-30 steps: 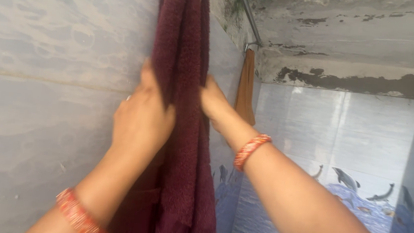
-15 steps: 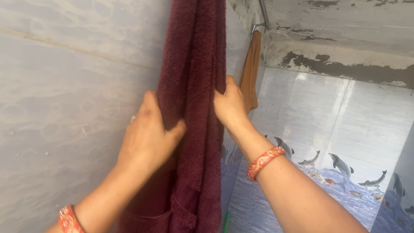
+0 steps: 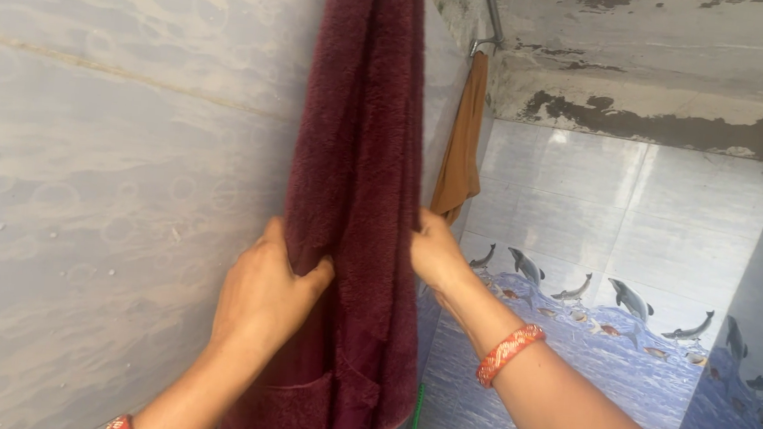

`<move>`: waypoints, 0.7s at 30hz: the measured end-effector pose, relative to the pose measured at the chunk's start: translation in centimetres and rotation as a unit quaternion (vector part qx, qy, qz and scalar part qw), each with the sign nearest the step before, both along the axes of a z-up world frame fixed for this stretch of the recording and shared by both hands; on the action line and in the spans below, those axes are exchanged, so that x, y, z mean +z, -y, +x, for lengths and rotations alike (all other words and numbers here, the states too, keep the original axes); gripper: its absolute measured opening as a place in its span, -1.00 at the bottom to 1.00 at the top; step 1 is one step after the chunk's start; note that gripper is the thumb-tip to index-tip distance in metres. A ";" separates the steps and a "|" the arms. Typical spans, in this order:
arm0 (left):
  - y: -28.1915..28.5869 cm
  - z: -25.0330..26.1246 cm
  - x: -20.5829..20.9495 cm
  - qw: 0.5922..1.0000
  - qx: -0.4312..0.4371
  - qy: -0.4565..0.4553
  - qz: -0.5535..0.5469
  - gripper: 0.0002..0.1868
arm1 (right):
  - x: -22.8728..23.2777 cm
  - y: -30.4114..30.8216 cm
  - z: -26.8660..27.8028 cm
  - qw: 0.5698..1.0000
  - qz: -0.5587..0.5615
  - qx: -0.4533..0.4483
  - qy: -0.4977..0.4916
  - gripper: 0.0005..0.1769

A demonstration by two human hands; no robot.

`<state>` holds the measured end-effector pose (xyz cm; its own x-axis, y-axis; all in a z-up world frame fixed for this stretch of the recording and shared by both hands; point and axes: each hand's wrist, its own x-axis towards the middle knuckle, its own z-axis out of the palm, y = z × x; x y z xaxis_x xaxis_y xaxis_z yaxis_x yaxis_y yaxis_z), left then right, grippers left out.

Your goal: The person hangs a towel on a hook inside the bathroom, carries a bucket from outside into the bathroom, and turns on a tap to fill the bucket with water.

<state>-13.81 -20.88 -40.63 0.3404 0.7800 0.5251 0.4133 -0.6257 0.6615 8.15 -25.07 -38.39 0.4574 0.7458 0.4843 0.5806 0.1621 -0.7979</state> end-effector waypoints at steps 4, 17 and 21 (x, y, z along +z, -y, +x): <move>-0.6 0.5 -2.2 0.992 -0.010 0.080 0.095 -0.34 | -0.8 0.2 -0.7 0.996 0.051 -0.066 -0.032 -0.37; 0.5 -0.8 -6.5 0.998 -0.028 0.049 -0.024 -0.32 | -5.9 1.4 -3.2 0.994 0.084 -0.072 0.012 -0.04; 0.2 -1.1 -8.0 0.998 -0.018 0.006 -0.056 -0.31 | -7.3 2.0 -4.5 0.989 0.077 -0.089 0.088 0.10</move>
